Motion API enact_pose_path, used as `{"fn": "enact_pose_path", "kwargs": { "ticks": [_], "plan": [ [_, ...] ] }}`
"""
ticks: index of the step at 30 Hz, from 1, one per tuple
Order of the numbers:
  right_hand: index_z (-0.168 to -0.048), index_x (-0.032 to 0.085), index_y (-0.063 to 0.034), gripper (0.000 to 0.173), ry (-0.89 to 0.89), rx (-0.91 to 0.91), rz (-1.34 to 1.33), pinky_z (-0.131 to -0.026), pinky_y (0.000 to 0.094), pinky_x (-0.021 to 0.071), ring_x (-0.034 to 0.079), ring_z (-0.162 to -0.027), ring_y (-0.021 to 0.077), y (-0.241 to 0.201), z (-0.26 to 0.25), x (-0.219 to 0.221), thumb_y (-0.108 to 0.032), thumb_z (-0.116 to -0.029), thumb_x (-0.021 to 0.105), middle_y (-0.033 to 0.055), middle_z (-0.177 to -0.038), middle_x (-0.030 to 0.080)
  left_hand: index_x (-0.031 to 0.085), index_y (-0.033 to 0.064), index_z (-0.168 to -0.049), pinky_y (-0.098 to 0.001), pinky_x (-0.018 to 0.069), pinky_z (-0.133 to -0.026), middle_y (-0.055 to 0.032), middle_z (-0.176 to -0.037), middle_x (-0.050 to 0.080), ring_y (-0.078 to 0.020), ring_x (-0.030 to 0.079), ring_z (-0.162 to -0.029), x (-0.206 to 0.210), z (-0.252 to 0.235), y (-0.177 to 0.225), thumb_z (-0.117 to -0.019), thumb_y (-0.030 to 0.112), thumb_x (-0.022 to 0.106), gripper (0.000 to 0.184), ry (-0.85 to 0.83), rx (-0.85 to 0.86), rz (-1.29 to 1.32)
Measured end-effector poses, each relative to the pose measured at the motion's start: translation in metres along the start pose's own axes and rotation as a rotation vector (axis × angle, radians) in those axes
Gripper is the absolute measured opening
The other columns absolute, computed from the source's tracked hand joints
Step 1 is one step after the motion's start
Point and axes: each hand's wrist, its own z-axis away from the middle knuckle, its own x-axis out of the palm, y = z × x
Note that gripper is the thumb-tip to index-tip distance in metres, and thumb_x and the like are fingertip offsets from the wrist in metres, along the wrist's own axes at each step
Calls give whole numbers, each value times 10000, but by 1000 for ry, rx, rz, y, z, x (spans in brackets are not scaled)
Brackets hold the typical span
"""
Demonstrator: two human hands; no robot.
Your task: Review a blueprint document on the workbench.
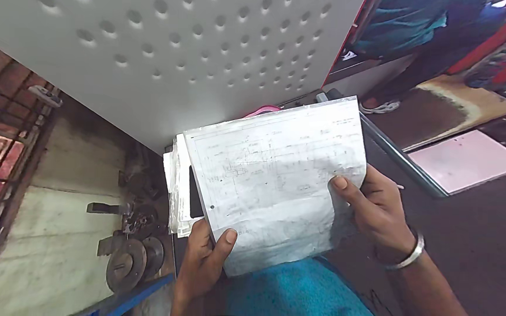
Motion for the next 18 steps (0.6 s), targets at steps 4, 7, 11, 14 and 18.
{"fn": "enact_pose_path", "kwargs": {
  "ticks": [4, 7, 11, 14, 18],
  "plan": [
    [-1248, 632, -165, 233, -9, 0, -9, -829, 194, 615, 722, -919, 20, 2, -1, 0, -278, -1049, 589, -107, -1062, 745, 660, 240, -1260, -148, 570, -880, 161, -1110, 727, 61, 676, -997, 0, -1, 0, -1043, 340, 580, 253, 10, -12, 11],
    [-1249, 630, -171, 228, -9, 0, -18, -830, 190, 615, 721, -927, 16, 2, -1, 0, -269, -1047, 593, -113, -1066, 746, 659, 240, -1269, -152, 569, -889, 159, -1118, 726, 57, 676, -1004, 1, -1, -1, -1042, 337, 581, 259, 9, -20, 19],
    [-1250, 629, -169, 228, -9, 2, -14, -830, 190, 615, 721, -929, 16, 3, -1, 0, -267, -1048, 592, -114, -1068, 745, 659, 237, -1268, -156, 570, -890, 153, -1118, 727, 52, 678, -1004, 0, -1, -1, -1041, 337, 584, 260, 4, -18, 29],
    [-1255, 628, -171, 231, -19, -1, -15, -834, 185, 612, 718, -929, 10, 2, -1, 1, -268, -1048, 589, -119, -1073, 743, 664, 238, -1260, -157, 570, -890, 155, -1117, 728, 52, 679, -1001, 1, 0, -1, -1044, 328, 581, 248, 5, -21, 39],
    [-1251, 629, -171, 227, -21, 2, -17, -828, 185, 613, 719, -919, 10, 2, -2, 2, -268, -1049, 588, -118, -1066, 744, 666, 245, -1254, -152, 571, -880, 162, -1107, 728, 59, 677, -996, 0, 1, -1, -1041, 331, 586, 242, 14, -18, 27]
  ]
}}
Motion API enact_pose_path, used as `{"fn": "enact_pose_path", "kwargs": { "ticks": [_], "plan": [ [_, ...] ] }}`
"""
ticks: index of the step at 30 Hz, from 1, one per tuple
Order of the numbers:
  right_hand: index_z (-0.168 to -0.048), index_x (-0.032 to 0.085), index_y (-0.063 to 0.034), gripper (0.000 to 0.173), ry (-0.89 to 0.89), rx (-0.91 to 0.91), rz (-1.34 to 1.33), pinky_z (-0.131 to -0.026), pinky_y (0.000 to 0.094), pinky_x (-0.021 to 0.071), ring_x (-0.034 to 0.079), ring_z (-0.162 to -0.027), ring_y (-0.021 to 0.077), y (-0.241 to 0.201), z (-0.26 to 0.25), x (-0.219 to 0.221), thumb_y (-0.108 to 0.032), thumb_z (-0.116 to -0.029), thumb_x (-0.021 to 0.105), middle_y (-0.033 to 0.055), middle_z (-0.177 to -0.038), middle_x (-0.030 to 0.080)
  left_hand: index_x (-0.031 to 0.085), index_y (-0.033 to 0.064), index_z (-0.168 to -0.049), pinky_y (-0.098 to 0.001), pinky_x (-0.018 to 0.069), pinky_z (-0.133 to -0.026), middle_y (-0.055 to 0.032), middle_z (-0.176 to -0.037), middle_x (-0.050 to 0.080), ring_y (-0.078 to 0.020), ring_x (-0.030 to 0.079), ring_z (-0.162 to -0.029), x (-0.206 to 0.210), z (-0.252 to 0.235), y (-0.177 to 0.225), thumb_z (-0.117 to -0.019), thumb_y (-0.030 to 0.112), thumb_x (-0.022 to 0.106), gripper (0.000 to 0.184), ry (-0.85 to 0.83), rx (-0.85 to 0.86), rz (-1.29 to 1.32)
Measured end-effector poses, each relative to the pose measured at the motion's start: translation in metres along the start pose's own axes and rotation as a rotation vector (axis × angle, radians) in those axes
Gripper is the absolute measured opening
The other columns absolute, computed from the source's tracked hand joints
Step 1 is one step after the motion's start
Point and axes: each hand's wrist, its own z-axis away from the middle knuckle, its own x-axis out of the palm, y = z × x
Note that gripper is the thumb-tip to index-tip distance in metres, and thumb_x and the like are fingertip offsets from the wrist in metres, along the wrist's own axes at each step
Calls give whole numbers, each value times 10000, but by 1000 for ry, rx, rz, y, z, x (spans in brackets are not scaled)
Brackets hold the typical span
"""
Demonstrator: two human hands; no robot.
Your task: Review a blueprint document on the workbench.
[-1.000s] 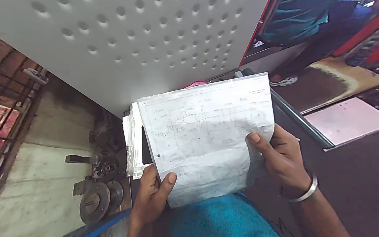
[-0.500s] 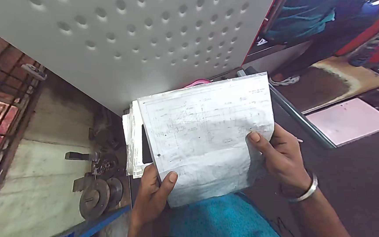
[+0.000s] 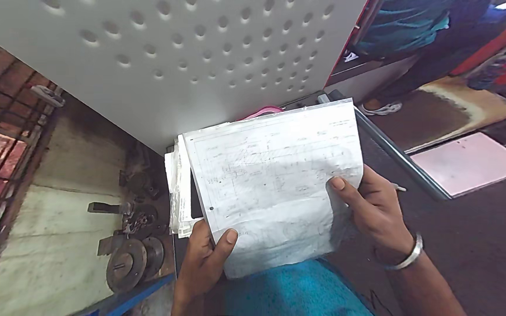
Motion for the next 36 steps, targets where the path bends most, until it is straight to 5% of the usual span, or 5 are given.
{"fn": "enact_pose_path", "kwargs": {
  "ticks": [36],
  "plan": [
    [-1238, 627, -158, 230, 11, 39, -8, -810, 202, 620, 723, -897, 25, 1, 7, 1, -279, -1045, 592, -102, -1038, 745, 654, 270, -1228, -185, 599, -881, 156, -1086, 756, 30, 711, -969, 22, 9, 10, -965, 283, 699, 267, 104, -186, 164]
  ]
}}
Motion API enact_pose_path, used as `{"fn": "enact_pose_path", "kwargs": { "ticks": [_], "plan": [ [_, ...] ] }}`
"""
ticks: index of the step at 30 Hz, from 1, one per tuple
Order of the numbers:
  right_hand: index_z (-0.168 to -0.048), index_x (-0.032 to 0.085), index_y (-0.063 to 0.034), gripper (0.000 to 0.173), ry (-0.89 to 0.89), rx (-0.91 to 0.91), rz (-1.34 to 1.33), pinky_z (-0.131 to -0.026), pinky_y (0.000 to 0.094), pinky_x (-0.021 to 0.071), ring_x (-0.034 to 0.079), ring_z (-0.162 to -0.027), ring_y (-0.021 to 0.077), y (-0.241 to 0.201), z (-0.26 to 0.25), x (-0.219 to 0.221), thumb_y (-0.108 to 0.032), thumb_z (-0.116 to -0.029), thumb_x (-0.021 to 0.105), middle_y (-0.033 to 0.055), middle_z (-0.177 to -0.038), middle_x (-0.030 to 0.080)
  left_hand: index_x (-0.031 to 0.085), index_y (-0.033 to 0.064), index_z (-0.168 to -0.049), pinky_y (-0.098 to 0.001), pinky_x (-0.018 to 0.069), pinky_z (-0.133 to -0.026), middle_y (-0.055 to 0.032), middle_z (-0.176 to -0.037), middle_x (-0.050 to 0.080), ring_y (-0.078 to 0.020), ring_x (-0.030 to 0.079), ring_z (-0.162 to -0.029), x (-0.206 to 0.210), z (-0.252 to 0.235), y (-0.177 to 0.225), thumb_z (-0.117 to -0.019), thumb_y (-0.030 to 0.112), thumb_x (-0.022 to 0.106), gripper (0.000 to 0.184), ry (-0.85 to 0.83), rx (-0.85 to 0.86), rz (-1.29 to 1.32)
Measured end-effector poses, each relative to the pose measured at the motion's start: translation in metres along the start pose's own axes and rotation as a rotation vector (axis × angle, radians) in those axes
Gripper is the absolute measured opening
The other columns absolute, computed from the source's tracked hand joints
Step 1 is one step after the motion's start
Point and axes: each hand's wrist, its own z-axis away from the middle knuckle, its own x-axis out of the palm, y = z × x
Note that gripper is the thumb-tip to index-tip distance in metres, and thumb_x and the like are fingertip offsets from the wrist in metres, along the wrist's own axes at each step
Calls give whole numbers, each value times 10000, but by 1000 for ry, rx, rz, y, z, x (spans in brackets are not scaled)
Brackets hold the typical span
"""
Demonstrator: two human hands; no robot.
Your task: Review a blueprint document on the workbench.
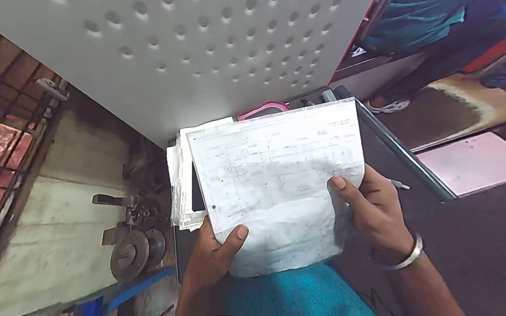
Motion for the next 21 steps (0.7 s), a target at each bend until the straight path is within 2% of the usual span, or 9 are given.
{"fn": "enact_pose_path", "kwargs": {
  "ticks": [7, 21],
  "plan": [
    [-1243, 623, -150, 230, -2, 4, -5, -812, 208, 623, 724, -903, 30, 0, 2, -1, -262, -1045, 591, -99, -1045, 745, 574, 262, -1308, -202, 592, -926, 155, -1149, 741, 13, 707, -1021, 7, 3, 1, -960, 222, 708, 376, -6, -34, 81],
    [-1247, 626, -147, 230, -20, -10, 4, -813, 198, 619, 722, -908, 23, -1, 1, -1, -252, -1046, 587, -104, -1052, 745, 593, 260, -1317, -199, 589, -931, 141, -1170, 742, 14, 706, -1030, 5, 4, -7, -947, 184, 723, 400, -87, -14, 205]
  ]
}}
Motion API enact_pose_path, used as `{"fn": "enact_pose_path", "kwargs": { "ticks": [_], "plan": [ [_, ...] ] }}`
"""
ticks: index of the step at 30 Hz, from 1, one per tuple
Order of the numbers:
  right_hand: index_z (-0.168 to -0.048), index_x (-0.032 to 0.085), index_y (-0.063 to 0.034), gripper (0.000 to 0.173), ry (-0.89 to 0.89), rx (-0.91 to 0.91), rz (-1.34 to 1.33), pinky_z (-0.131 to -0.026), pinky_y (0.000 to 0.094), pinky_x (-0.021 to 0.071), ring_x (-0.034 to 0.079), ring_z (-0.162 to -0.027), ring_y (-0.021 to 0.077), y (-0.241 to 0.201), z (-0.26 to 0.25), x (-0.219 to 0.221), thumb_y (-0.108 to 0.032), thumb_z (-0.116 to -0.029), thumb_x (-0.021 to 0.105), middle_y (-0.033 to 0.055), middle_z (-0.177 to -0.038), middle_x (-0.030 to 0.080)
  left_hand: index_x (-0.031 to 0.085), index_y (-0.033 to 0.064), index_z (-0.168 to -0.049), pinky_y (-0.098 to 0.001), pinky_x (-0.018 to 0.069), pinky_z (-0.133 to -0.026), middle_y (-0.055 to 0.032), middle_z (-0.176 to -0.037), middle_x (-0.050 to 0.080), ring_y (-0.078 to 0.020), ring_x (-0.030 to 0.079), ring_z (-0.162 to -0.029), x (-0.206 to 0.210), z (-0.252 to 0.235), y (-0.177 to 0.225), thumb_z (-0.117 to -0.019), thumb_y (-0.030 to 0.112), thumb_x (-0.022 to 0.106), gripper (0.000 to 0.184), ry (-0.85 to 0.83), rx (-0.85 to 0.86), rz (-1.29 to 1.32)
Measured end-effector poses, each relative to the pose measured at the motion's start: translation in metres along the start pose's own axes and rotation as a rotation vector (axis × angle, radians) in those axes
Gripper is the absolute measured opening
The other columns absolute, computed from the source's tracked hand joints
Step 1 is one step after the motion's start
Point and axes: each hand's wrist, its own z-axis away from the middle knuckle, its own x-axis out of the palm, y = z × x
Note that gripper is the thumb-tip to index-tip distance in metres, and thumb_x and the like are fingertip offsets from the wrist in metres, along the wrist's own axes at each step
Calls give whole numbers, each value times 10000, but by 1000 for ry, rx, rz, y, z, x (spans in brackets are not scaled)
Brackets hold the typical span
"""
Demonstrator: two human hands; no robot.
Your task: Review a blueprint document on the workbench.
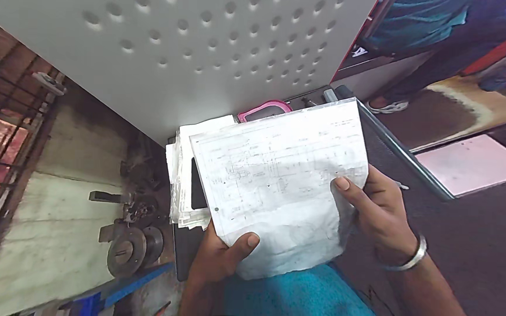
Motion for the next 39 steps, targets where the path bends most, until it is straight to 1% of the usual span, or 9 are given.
{"fn": "enact_pose_path", "kwargs": {
  "ticks": [15, 26, 28, 30, 33, 35, 36, 38, 39],
  "plan": [
    [-1244, 630, -163, 226, -12, 7, 3, -816, 198, 619, 724, -911, 22, 0, -4, 4, -261, -1045, 589, -108, -1054, 748, 579, 272, -1342, -182, 574, -943, 156, -1200, 727, 34, 689, -1058, -5, -4, -2, -973, 220, 691, 389, -14, 47, -7],
    [-1245, 628, -156, 233, -21, 9, -20, -804, 203, 623, 728, -901, 34, 1, -6, 4, -273, -1047, 589, -94, -1051, 748, 585, 259, -1324, -190, 585, -924, 143, -1163, 741, 22, 702, -1028, -3, -3, -1, -982, 229, 682, 357, 34, 20, -16],
    [-1245, 628, -159, 232, -25, 15, -22, -806, 206, 624, 727, -905, 31, 1, -7, 6, -270, -1045, 592, -98, -1054, 748, 597, 270, -1304, -186, 590, -910, 154, -1139, 746, 27, 707, -1006, -1, -1, 2, -977, 243, 687, 340, 85, 6, -49],
    [-1223, 632, -153, 215, -21, 33, -16, -797, 207, 627, 725, -890, 22, -1, -8, 8, -261, -1040, 599, -106, -1035, 750, 612, 283, -1241, -180, 605, -870, 181, -1067, 756, 35, 717, -949, 7, 2, 8, -944, 274, 720, 316, 212, -42, -127],
    [-1206, 609, -69, 218, -55, 90, 5, -804, 230, 626, 715, -879, 21, -4, -5, 8, -214, -1046, 578, -72, -1001, 740, 641, 287, -1185, -162, 603, -817, 197, -985, 755, 51, 712, -881, 5, 3, 8, -931, 295, 738, 272, 297, -23, -250],
    [-1240, 584, 8, 273, -133, 136, -7, -832, 237, 615, 701, -909, 25, 2, -3, 9, -192, -1057, 550, -10, -1024, 725, 562, 250, -1208, -153, 600, -834, 230, -994, 735, 66, 703, -905, -7, 3, 8, -927, 257, 744, 334, 333, 30, -378],
    [-1249, 576, 38, 304, -176, 160, -7, -825, 241, 604, 691, -906, 33, 8, -1, 10, -199, -1062, 544, 27, -1024, 714, 562, 229, -1219, -166, 601, -846, 224, -1005, 740, 55, 706, -917, -16, 2, 8, -931, 234, 745, 341, 345, 51, -410],
    [-1284, 568, 39, 362, -276, 241, 42, -761, 264, 590, 676, -832, 60, 23, 8, 12, -245, -1061, 550, 64, -984, 706, 480, 124, -1242, -186, 602, -861, 211, -1009, 718, 44, 703, -930, -37, 1, 12, -949, 113, 697, 364, 367, 58, -470],
    [-1307, 568, 17, 386, -345, 290, 100, -727, 296, 578, 664, -786, 90, 32, 15, 13, -278, -1059, 554, 73, -959, 703, 484, 109, -1220, -189, 605, -846, 206, -980, 724, 39, 708, -905, -43, -1, 15, -949, 73, 680, 336, 380, 53, -469]
  ]
}}
